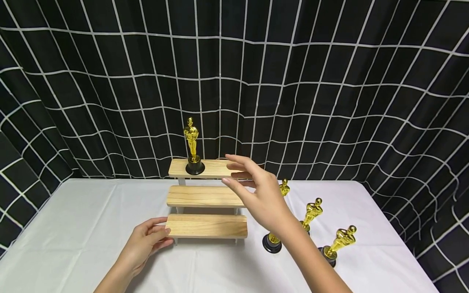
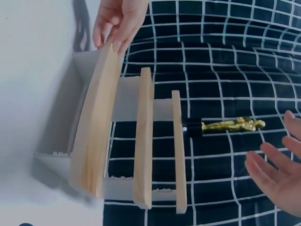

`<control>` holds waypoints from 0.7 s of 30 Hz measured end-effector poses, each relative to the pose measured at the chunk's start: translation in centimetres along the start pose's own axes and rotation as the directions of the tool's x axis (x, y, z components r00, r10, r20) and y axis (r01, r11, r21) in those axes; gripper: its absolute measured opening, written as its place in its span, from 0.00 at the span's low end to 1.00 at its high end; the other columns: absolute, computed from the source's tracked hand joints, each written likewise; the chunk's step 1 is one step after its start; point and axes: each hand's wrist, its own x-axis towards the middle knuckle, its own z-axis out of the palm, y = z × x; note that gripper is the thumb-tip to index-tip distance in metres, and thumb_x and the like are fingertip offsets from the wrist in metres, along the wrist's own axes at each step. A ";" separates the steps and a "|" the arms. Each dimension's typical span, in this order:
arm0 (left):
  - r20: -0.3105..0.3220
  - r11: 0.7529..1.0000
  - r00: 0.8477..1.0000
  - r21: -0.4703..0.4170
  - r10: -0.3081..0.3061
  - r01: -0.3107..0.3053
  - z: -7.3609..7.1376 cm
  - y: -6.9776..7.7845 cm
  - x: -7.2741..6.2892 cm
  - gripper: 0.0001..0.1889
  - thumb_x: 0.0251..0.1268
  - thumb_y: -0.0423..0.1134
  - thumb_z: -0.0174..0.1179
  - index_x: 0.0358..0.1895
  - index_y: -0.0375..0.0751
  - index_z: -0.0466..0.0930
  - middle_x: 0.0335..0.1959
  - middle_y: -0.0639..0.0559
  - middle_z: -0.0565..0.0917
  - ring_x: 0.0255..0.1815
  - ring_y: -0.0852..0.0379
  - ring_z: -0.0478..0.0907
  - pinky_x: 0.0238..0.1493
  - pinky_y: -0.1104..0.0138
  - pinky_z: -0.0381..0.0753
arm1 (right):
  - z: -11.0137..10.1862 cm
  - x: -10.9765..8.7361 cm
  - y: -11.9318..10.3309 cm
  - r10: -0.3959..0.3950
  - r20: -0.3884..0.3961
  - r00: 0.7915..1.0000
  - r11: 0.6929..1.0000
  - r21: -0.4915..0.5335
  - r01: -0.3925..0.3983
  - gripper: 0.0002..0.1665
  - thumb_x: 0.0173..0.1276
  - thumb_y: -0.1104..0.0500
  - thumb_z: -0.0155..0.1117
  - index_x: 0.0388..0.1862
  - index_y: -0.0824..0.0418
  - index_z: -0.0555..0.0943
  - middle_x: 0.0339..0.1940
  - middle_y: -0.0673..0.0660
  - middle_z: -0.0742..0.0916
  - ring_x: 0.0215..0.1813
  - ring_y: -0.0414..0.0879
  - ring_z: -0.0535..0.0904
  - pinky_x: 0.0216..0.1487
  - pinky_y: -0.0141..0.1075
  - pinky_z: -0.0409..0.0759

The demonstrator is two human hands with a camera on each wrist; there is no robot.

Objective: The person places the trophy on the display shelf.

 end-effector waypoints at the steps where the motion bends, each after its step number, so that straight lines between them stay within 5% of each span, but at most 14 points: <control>1: -0.001 1.000 1.000 0.001 -0.001 0.001 0.0 0.0 0.0 0.24 0.75 0.22 0.56 0.71 0.18 0.67 0.46 0.36 0.83 0.38 0.56 0.86 0.44 0.68 0.94 | -0.1 -0.2 0.1 0.001 -0.004 1.000 1.000 -0.006 -0.001 0.27 0.75 0.65 0.69 0.72 0.60 0.78 0.61 0.60 0.88 0.61 0.52 0.86 0.58 0.24 0.87; 6: -0.002 1.000 1.000 -0.004 -0.001 0.001 0.1 0.0 0.1 0.24 0.75 0.22 0.56 0.70 0.18 0.67 0.45 0.37 0.83 0.37 0.56 0.85 0.44 0.68 0.94 | -0.7 -1.3 0.6 0.012 -0.031 0.999 1.000 -0.013 -0.013 0.26 0.76 0.63 0.69 0.71 0.59 0.79 0.60 0.59 0.88 0.62 0.52 0.85 0.58 0.23 0.86; 13: 0.003 1.000 1.000 0.004 0.000 0.000 0.1 -0.1 0.0 0.24 0.75 0.22 0.56 0.71 0.18 0.66 0.48 0.34 0.83 0.38 0.56 0.86 0.45 0.67 0.94 | -1.1 -2.4 1.5 -0.006 -0.070 0.998 1.000 -0.004 0.006 0.25 0.75 0.66 0.68 0.69 0.60 0.80 0.57 0.60 0.89 0.58 0.35 0.85 0.57 0.21 0.86; 21: 0.002 1.000 1.000 -0.008 -0.006 0.006 0.0 0.0 -0.3 0.24 0.75 0.22 0.56 0.71 0.19 0.67 0.47 0.35 0.83 0.38 0.56 0.86 0.45 0.67 0.94 | -1.6 -3.4 2.5 0.007 -0.084 0.996 0.999 -0.033 -0.010 0.23 0.75 0.66 0.68 0.67 0.60 0.82 0.57 0.58 0.89 0.55 0.31 0.85 0.57 0.19 0.84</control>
